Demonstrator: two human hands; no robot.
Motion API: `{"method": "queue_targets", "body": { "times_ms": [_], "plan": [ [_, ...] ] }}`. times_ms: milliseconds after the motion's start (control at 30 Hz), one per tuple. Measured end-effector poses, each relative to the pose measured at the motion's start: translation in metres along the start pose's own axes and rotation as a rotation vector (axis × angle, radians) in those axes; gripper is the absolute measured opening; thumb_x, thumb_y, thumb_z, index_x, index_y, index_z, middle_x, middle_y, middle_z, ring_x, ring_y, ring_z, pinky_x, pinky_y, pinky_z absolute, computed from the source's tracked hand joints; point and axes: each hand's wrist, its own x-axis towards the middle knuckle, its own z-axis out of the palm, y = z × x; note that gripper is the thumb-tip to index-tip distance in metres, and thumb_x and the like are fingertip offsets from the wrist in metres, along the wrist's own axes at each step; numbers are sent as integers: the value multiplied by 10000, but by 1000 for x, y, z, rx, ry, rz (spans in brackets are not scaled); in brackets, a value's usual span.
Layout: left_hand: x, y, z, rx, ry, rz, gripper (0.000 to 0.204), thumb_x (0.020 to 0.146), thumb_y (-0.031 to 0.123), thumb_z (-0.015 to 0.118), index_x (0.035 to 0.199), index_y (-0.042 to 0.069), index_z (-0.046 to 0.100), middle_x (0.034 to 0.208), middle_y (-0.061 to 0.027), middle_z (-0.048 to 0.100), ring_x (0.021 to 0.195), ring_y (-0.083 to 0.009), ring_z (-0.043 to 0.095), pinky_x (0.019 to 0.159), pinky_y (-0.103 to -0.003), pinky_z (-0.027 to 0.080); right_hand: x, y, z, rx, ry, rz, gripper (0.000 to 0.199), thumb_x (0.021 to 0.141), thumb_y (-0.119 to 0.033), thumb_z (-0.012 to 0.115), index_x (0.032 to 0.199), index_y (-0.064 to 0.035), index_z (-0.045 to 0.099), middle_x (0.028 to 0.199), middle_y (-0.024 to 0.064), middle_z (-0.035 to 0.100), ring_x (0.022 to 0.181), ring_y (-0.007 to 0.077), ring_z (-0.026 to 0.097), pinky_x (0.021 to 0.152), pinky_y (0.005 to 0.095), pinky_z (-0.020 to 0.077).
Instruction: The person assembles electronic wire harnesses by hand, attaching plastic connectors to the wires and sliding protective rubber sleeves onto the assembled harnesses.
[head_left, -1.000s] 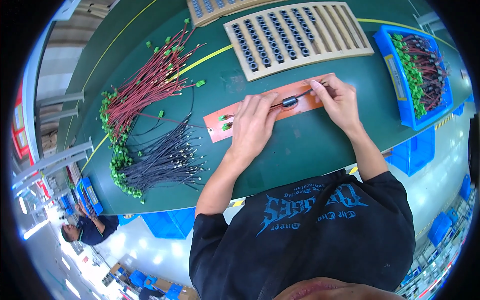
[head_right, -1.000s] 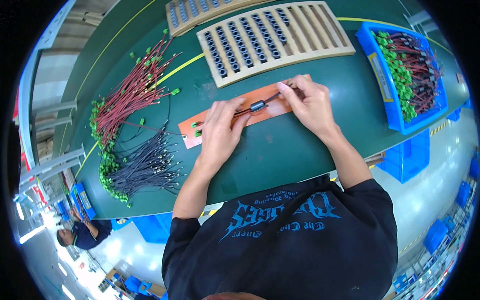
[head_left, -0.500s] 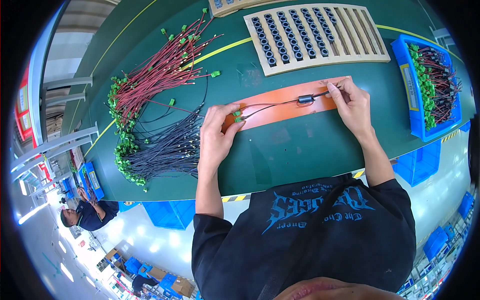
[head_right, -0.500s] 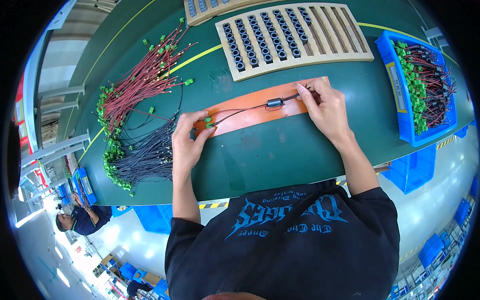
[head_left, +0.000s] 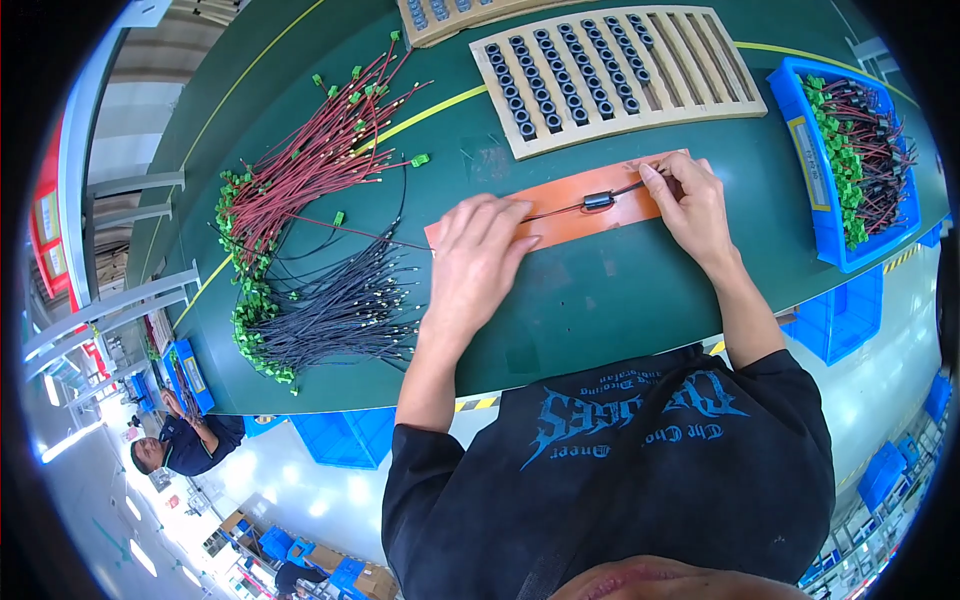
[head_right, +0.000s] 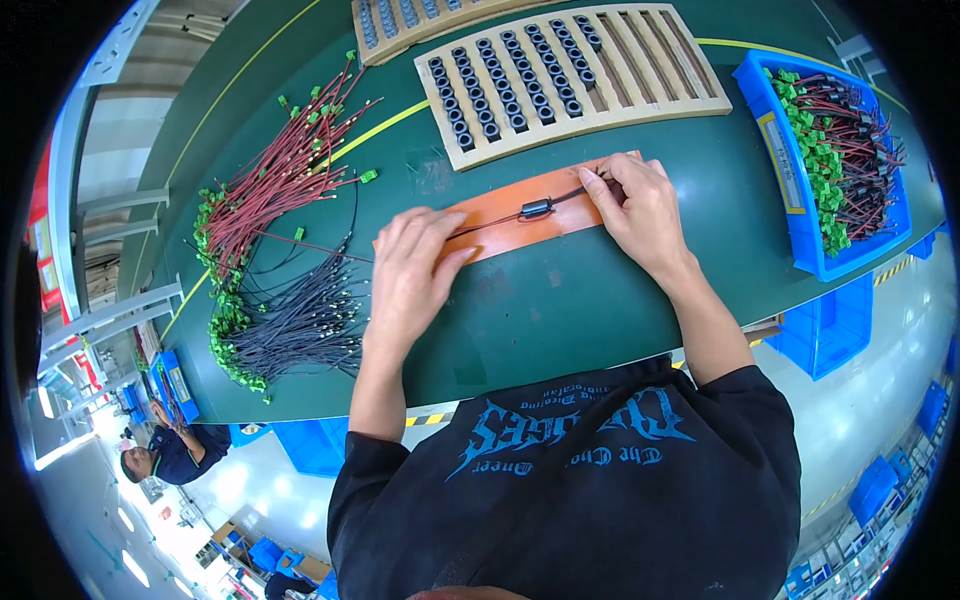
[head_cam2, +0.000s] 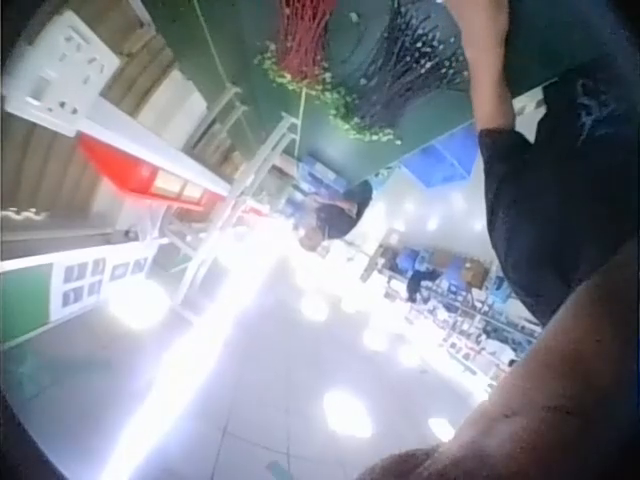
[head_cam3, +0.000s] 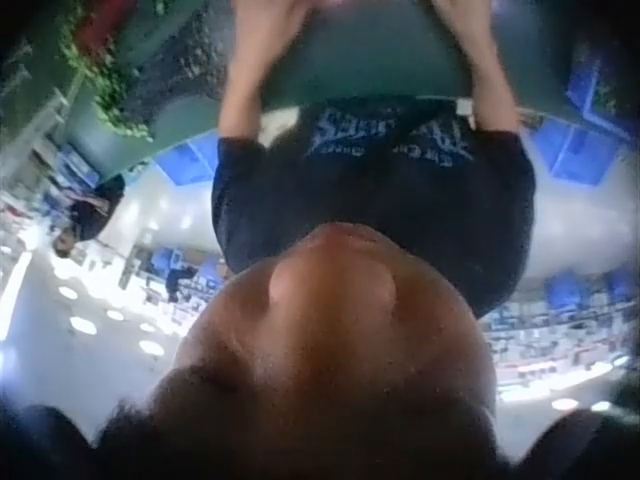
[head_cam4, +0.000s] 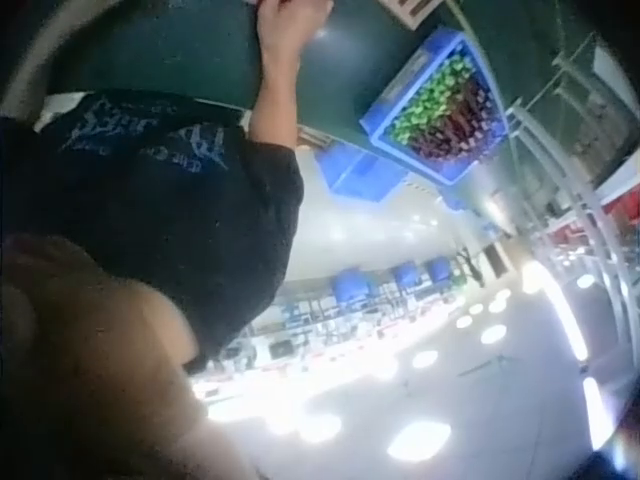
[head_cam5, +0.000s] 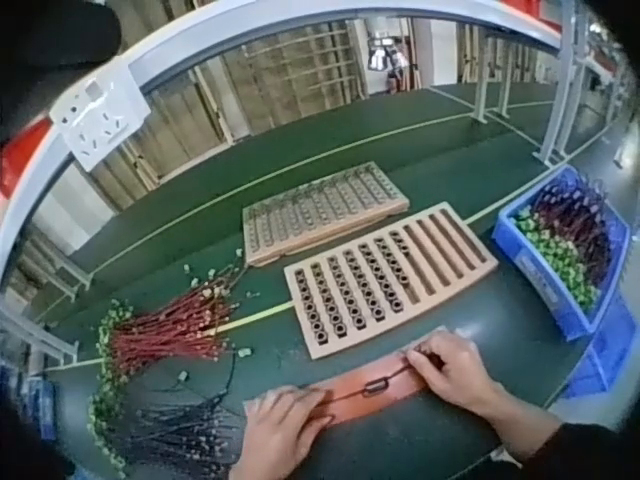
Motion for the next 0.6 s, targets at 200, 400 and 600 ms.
{"method": "queue_targets", "body": {
  "times_ms": [200, 400, 600],
  "plan": [
    [32, 31, 38, -266, 68, 159, 366, 795, 147, 774, 1128, 50, 658, 1066, -91, 634, 995, -287, 600, 834, -406, 477, 0, 0, 1, 11, 20, -21, 184, 924, -171, 708, 807, -38, 661, 683, 75, 610, 600, 222, 523, 677, 343, 397],
    [44, 25, 52, -399, 2, 129, 249, 781, 85, 791, 977, 5, 659, 984, -108, 631, 907, -300, 622, 768, -406, 509, -1, -1, 3, -15, 31, -37, 177, 921, -170, 706, 810, -43, 651, 703, 78, 637, 626, 237, 564, 678, 354, 407],
    [51, 29, 51, -346, -12, 160, 229, 762, 51, 811, 818, -3, 596, 966, -117, 666, 881, -298, 637, 731, -393, 522, -1, -1, 3, -41, 13, -42, 186, 912, -172, 713, 795, -46, 639, 724, 80, 658, 651, 246, 587, 673, 367, 408]
  ]
}}
